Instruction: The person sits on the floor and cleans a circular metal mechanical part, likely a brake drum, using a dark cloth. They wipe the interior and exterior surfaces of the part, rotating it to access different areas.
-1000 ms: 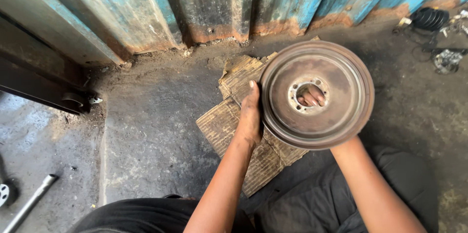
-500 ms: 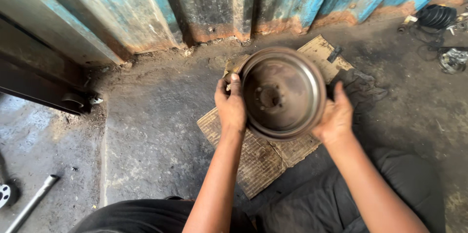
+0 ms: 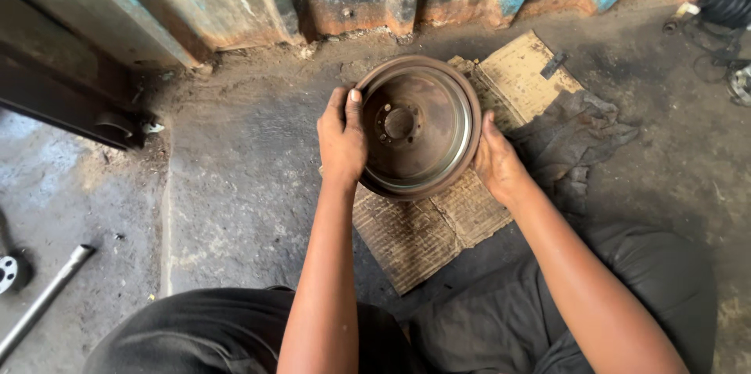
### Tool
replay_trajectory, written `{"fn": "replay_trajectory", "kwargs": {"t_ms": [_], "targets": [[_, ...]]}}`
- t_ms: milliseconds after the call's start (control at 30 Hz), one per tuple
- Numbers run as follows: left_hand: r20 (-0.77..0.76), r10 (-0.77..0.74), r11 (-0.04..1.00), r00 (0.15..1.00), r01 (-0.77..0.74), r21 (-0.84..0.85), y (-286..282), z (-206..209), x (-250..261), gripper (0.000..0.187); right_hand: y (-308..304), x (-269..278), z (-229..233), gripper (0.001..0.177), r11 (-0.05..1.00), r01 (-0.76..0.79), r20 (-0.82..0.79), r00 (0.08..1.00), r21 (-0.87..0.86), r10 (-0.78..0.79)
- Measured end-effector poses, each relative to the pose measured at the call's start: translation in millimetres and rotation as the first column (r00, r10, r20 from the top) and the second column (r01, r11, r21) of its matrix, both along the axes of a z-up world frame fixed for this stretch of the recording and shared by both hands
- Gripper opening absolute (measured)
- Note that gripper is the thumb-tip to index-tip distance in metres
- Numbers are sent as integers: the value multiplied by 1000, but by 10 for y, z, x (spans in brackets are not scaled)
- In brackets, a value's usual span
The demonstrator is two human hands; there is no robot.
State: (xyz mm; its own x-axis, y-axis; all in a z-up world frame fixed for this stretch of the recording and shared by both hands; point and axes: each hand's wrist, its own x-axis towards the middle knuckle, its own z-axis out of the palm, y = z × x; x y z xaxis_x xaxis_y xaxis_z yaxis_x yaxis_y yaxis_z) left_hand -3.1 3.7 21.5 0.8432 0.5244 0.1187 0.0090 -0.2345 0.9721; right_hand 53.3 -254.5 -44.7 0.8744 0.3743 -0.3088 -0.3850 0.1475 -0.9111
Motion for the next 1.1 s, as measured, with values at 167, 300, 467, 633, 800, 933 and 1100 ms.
{"fn": "replay_trajectory", "kwargs": {"t_ms": [167, 300, 467, 633, 800, 933, 1100], "targets": [[-33, -29, 977, 999, 35, 210, -42, 112, -77, 36, 22, 72, 6, 98, 925, -111, -148, 987, -362, 61], [-115, -76, 910, 990, 116, 397, -128, 132, -16, 36, -117, 98, 287, 89, 257, -201, -134, 958, -945, 255], [-112, -79, 915, 991, 117, 387, -103, 82, 36, 36, -686, 220, 323, 85, -211, 0, -71, 942, -978, 329], [-48, -79, 897, 996, 92, 432, -81, 105, 6, 36, -777, 179, 175, 22, 61, 390, 388, 865, -919, 319], [-125, -83, 909, 989, 126, 396, -182, 213, -10, 36, -103, -270, 449, 17, 392, 632, 740, 509, -668, 440], [-76, -101, 895, 992, 123, 429, -256, 245, -54, 36, 425, -340, 317, 17, 465, 637, 700, 171, -615, 693], [-78, -100, 880, 992, 125, 458, -248, 305, -73, 37, 469, -300, -32, 18, 370, 604, 587, 206, -706, 783]]}}
